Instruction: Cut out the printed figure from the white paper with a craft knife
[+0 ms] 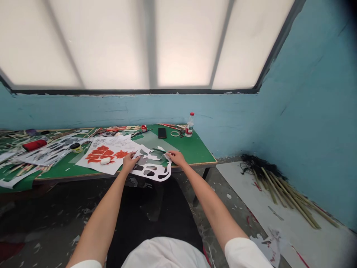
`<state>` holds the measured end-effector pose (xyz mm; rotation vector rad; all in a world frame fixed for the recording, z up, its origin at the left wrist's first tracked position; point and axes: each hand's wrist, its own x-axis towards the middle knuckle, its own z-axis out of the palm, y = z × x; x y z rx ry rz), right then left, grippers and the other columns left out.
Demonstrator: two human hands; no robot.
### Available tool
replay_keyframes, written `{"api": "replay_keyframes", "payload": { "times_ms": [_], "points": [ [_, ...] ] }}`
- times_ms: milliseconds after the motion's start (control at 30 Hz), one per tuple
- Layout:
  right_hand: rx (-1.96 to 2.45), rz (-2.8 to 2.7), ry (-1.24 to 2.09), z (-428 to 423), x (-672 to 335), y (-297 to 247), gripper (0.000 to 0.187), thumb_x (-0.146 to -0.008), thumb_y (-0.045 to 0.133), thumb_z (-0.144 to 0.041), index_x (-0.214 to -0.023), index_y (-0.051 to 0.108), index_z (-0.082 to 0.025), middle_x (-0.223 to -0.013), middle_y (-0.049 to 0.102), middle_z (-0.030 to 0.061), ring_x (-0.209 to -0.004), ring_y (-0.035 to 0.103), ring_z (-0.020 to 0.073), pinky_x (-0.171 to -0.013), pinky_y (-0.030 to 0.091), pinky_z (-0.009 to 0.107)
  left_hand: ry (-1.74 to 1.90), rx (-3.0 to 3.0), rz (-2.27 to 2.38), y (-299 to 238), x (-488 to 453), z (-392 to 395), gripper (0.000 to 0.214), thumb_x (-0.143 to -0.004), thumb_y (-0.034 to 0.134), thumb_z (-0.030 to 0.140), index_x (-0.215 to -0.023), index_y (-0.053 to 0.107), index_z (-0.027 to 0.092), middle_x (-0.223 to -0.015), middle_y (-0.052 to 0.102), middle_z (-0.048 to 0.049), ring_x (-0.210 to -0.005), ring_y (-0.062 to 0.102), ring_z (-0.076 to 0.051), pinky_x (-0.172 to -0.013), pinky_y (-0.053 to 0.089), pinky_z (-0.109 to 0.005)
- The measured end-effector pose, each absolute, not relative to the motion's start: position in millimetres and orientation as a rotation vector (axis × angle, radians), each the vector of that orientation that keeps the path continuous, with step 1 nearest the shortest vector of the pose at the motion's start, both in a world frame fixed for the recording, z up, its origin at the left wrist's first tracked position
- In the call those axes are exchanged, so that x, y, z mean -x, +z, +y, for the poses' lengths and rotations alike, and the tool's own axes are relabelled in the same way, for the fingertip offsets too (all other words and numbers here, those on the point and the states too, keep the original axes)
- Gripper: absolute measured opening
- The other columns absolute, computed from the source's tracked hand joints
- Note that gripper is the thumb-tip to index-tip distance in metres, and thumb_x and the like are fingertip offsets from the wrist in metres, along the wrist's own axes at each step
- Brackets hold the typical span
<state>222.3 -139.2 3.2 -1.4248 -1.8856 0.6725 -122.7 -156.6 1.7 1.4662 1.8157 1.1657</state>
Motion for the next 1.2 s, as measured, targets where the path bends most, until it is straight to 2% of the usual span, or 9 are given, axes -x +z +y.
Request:
{"api": "replay_keyframes", "payload": {
  "times_ms": [200, 500, 633, 833, 967, 1200],
  "points": [
    [1.428, -1.666, 0.803, -128.4, -233.4, 7.8, 0.037, -0.107, 0.069, -0.045, -0.131, 0.068, -0.017, -0.13, 0.071, 0.0089, -0.11, 0.072, 0.0234, -0.095, 0.065, 0.043, 1.202, -1.408, 1.794, 0.9, 121.0, -156.5, 0.04, -0.104, 0.072, 0.043, -0.134, 0.067, 0.017, -0.136, 0.068, -0.0109, -0.119, 0.07, -0.025, -0.102, 0.062, -0.048],
    [1.549, -1.337, 0.614, -132.3, -237.7, 2.9, 0.037, -0.107, 0.068, -0.044, -0.134, 0.067, -0.019, -0.135, 0.069, 0.0103, -0.115, 0.071, 0.0238, -0.099, 0.064, 0.045, 1.383, -1.194, 1.66, -3.8, 126.0, -148.8, 0.04, -0.104, 0.072, 0.043, -0.133, 0.067, 0.017, -0.131, 0.07, -0.0102, -0.113, 0.071, -0.024, -0.097, 0.064, -0.045],
    [1.609, -1.316, 0.536, -131.7, -234.6, 2.4, 0.034, -0.108, 0.067, -0.044, -0.132, 0.069, -0.021, -0.136, 0.069, 0.0101, -0.115, 0.071, 0.0232, -0.1, 0.063, 0.044, 1.537, -1.002, 1.556, -7.5, 134.7, -143.3, 0.04, -0.104, 0.072, 0.043, -0.134, 0.066, 0.017, -0.131, 0.069, -0.0103, -0.112, 0.071, -0.023, -0.096, 0.064, -0.044],
    [1.757, -1.306, 0.391, -131.7, -233.3, 4.9, 0.042, -0.107, 0.068, -0.044, -0.142, 0.064, -0.021, -0.145, 0.065, 0.012, -0.124, 0.068, 0.0265, -0.106, 0.061, 0.05, 1.711, -0.748, 1.384, -10.2, 150.5, -134.2, 0.043, -0.105, 0.07, 0.044, -0.138, 0.064, 0.018, -0.136, 0.068, -0.0112, -0.115, 0.07, -0.024, -0.098, 0.064, -0.046],
    [1.896, -1.325, 0.252, -137.6, -227.7, 9.0, 0.041, -0.107, 0.068, -0.042, -0.143, 0.064, -0.023, -0.151, 0.061, 0.0126, -0.131, 0.065, 0.0279, -0.11, 0.059, 0.051, 1.707, -0.708, 1.3, -14.1, 148.8, -133.4, 0.042, -0.105, 0.071, 0.043, -0.138, 0.064, 0.017, -0.135, 0.068, -0.011, -0.114, 0.071, -0.024, -0.097, 0.064, -0.046],
    [2.038, -1.558, 0.121, -138.6, -215.6, 14.3, 0.044, -0.105, 0.072, -0.042, -0.142, 0.064, -0.019, -0.152, 0.061, 0.0127, -0.135, 0.063, 0.0307, -0.113, 0.056, 0.057, 1.68, -0.778, 1.227, -22.1, 143.2, -134.7, 0.039, -0.105, 0.071, 0.042, -0.134, 0.066, 0.017, -0.128, 0.07, -0.0098, -0.107, 0.072, -0.022, -0.091, 0.065, -0.042]
  ]
}}
